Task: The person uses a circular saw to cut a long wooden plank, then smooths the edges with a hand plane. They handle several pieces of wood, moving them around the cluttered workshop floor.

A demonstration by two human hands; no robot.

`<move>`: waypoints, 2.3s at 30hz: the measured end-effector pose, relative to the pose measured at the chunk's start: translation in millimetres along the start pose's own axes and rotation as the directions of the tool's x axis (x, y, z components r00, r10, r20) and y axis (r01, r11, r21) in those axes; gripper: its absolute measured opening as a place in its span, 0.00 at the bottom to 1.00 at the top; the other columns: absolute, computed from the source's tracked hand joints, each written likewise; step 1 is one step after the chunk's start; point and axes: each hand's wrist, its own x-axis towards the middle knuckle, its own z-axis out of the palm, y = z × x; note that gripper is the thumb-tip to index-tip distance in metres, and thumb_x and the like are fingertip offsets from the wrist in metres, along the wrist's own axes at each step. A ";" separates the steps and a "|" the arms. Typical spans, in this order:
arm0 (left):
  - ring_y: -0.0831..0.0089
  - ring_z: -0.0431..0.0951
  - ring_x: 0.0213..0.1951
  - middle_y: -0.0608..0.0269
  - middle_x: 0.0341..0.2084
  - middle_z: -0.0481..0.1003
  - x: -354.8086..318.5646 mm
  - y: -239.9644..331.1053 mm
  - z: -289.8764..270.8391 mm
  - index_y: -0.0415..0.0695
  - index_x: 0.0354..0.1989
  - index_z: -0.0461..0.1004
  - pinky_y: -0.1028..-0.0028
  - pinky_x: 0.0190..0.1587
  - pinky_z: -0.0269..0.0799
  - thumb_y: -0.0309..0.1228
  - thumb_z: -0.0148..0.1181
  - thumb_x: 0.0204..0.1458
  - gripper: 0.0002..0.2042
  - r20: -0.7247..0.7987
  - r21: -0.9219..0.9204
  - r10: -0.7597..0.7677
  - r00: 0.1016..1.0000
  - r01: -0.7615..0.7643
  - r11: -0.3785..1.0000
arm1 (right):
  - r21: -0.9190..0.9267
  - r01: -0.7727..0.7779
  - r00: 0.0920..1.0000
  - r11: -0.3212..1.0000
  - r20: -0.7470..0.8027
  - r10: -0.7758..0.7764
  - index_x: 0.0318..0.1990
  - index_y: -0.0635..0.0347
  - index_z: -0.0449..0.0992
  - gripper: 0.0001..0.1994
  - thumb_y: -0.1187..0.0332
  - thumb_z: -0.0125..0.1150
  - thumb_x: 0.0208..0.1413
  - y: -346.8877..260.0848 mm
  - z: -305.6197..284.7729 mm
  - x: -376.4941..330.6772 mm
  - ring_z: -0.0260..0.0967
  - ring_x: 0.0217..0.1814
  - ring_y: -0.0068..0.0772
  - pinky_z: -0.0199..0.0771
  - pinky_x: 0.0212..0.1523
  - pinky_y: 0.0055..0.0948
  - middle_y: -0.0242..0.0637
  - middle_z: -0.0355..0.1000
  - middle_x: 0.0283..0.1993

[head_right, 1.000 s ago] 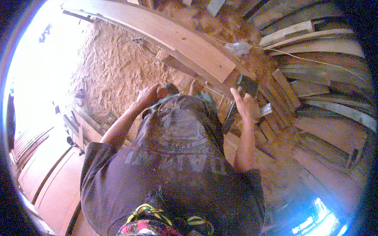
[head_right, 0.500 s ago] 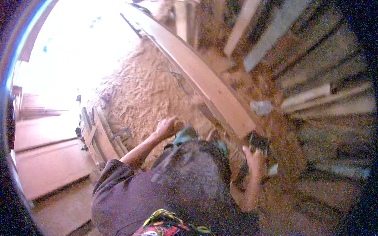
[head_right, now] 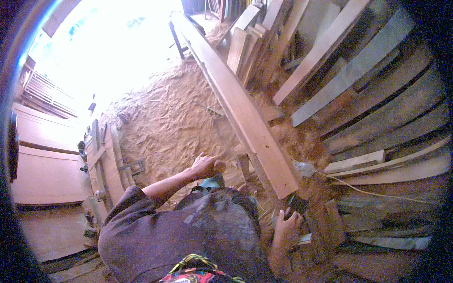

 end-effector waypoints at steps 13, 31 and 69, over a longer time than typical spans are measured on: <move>0.48 0.80 0.47 0.49 0.38 0.82 -40.0 -35.0 -25.1 0.47 0.47 0.75 0.50 0.52 0.70 0.52 0.65 0.50 0.24 -0.086 -0.144 -0.148 0.985 0.135 0.980 | 0.123 0.050 0.999 0.991 -0.015 -0.049 0.68 0.61 0.61 0.44 0.49 0.75 0.46 -33.7 -45.0 46.8 0.59 0.70 0.60 0.62 0.68 0.52 0.58 0.60 0.68; 0.48 0.80 0.47 0.49 0.38 0.82 -48.9 -64.7 6.1 0.49 0.49 0.76 0.52 0.52 0.70 0.44 0.70 0.44 0.24 -0.116 -0.303 -0.252 0.961 0.207 0.930 | -0.354 0.479 0.877 0.803 0.226 -0.424 0.78 0.56 0.36 0.67 0.52 0.81 0.36 -108.2 22.8 31.8 0.62 0.65 0.63 0.64 0.62 0.59 0.61 0.60 0.65; 0.43 0.79 0.40 0.48 0.48 0.67 135.2 49.7 -95.7 0.39 0.48 0.70 0.50 0.38 0.79 0.27 0.62 0.43 0.21 -0.051 -0.049 0.283 0.958 -0.285 0.957 | 0.084 0.154 0.849 0.984 0.498 -0.176 0.53 0.70 0.75 0.36 0.56 0.79 0.38 -94.3 -42.1 32.1 0.75 0.49 0.68 0.75 0.53 0.53 0.65 0.77 0.44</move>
